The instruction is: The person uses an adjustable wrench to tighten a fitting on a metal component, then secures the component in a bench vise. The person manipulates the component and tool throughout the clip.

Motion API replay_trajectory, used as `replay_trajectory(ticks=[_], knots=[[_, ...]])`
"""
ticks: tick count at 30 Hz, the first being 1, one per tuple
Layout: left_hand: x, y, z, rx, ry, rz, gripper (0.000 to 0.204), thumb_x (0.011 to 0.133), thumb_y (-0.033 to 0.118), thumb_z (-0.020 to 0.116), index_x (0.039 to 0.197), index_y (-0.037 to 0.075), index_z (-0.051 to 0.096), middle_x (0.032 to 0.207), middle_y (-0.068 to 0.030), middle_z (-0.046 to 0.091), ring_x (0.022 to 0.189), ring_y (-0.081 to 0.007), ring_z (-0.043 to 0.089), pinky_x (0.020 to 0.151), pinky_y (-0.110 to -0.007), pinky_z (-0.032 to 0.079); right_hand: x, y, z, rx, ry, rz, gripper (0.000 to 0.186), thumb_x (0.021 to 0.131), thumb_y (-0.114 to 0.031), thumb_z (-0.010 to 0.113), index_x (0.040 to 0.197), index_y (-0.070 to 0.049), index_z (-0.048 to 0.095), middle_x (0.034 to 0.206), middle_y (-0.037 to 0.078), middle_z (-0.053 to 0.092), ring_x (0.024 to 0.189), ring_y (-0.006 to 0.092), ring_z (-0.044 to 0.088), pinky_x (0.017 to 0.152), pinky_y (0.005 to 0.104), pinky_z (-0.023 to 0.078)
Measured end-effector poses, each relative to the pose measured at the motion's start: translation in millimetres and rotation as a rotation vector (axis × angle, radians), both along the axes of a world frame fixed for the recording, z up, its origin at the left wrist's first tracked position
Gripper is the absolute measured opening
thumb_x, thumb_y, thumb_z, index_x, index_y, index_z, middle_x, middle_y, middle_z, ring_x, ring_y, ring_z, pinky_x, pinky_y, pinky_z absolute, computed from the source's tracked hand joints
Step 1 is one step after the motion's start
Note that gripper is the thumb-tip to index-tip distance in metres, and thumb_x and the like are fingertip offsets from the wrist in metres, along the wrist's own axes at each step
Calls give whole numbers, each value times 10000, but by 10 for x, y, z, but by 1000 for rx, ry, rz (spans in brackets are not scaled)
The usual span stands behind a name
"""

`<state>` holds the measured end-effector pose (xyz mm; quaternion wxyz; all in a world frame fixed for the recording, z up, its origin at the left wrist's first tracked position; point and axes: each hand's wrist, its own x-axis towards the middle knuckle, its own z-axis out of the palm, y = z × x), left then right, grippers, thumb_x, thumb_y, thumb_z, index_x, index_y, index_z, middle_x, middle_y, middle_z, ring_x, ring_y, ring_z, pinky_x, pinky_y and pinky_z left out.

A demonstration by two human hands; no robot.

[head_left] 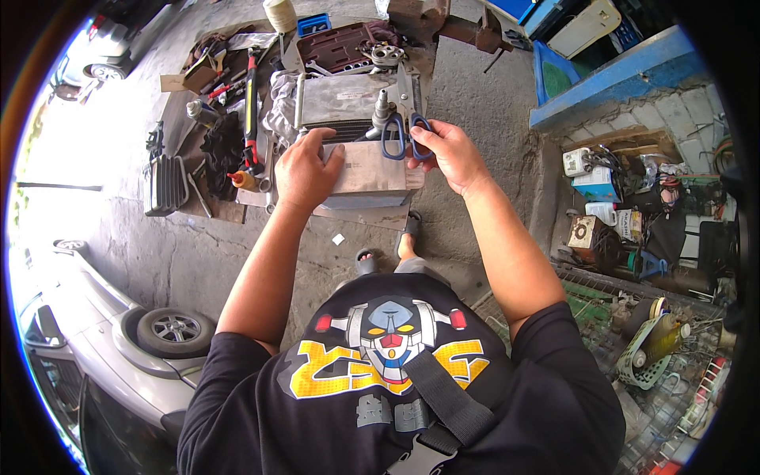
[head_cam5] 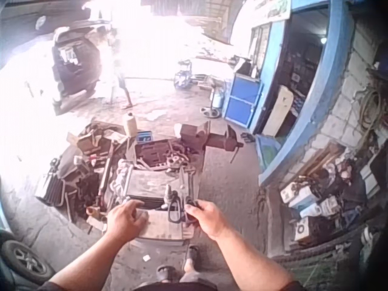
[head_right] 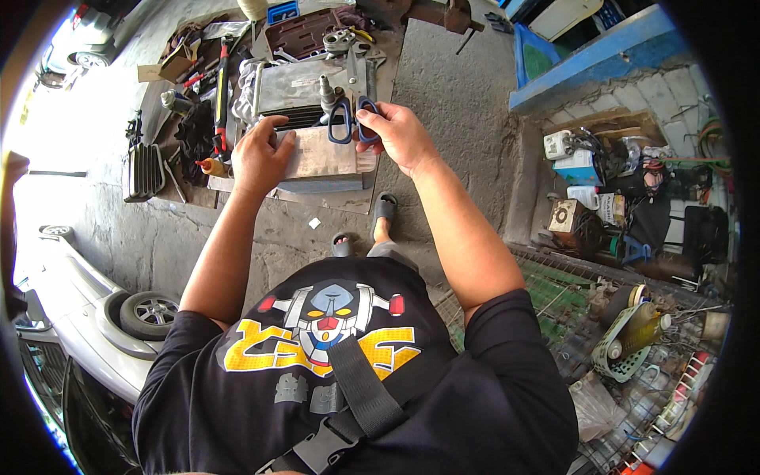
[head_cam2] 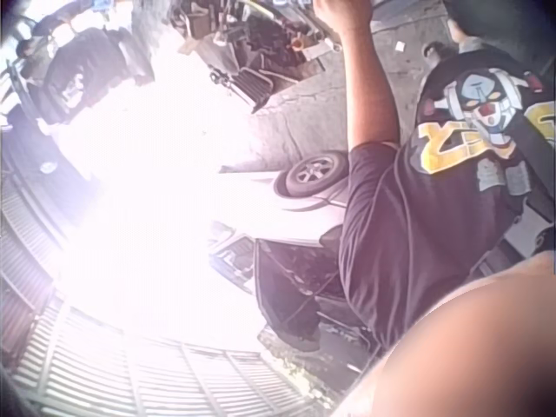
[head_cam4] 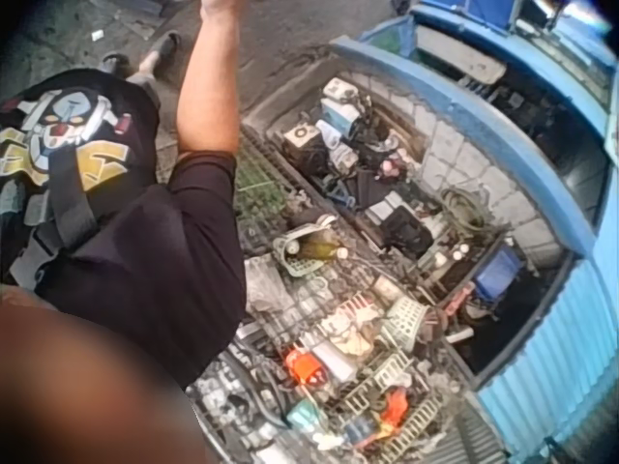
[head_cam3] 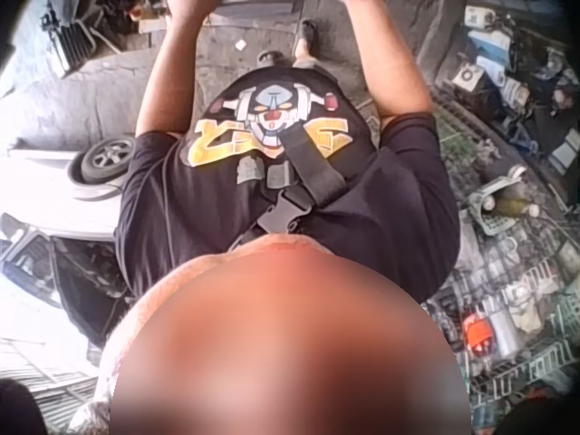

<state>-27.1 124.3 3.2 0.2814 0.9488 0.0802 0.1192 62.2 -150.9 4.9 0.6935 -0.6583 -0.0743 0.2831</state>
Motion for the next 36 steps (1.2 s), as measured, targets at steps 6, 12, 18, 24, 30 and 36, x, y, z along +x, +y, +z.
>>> replay_trajectory(ticks=[6, 12, 18, 24, 30, 36], knots=[[12, 1, 13, 5, 16, 7, 369, 964, 365, 774, 1250, 132, 773, 861, -93, 714, 882, -316, 738, 843, -457, 567, -18, 14, 17, -33, -26, -18, 300, 1090, -398, 721, 1119, -100, 738, 944, 49, 809, 775, 128, 771, 643, 253, 545], [7, 3, 14, 11, 9, 0, 368, 965, 363, 771, 1250, 130, 775, 866, -96, 717, 884, -315, 739, 843, -457, 569, -18, 25, 19, -36, -19, -19, 287, 1091, -388, 718, 1110, -102, 742, 938, 46, 809, 773, 128, 771, 641, 253, 546], [-2, 1, 19, 11, 9, -3, 363, 963, 358, 770, 1246, 130, 774, 871, -96, 720, 884, -312, 740, 844, -454, 572, -12, 26, 20, -40, -43, -32, 310, 1090, -371, 711, 1084, -63, 743, 893, 39, 790, 738, 121, 789, 591, 231, 563], [-9, -6, 23, 10, 3, -5, 359, 967, 357, 767, 1248, 134, 771, 891, -94, 729, 902, -311, 742, 857, -448, 575, -8, 12, 26, -55, -22, -19, 268, 1096, -375, 710, 1107, -109, 741, 933, 43, 805, 772, 132, 773, 641, 252, 543], [-19, -5, 22, 9, 21, -8, 362, 971, 361, 766, 1254, 135, 767, 927, -96, 745, 931, -311, 747, 878, -450, 574, -14, 7, 36, -54, -18, -13, 277, 1097, -376, 707, 1117, -101, 734, 936, 44, 803, 776, 132, 773, 641, 250, 543], [-19, -4, 28, -2, 38, -6, 360, 977, 363, 761, 1254, 133, 766, 967, -101, 764, 970, -316, 752, 908, -454, 571, -22, 16, 42, -45, -54, -7, 291, 1090, -386, 716, 1127, -99, 738, 930, 38, 799, 777, 125, 768, 640, 248, 543]])
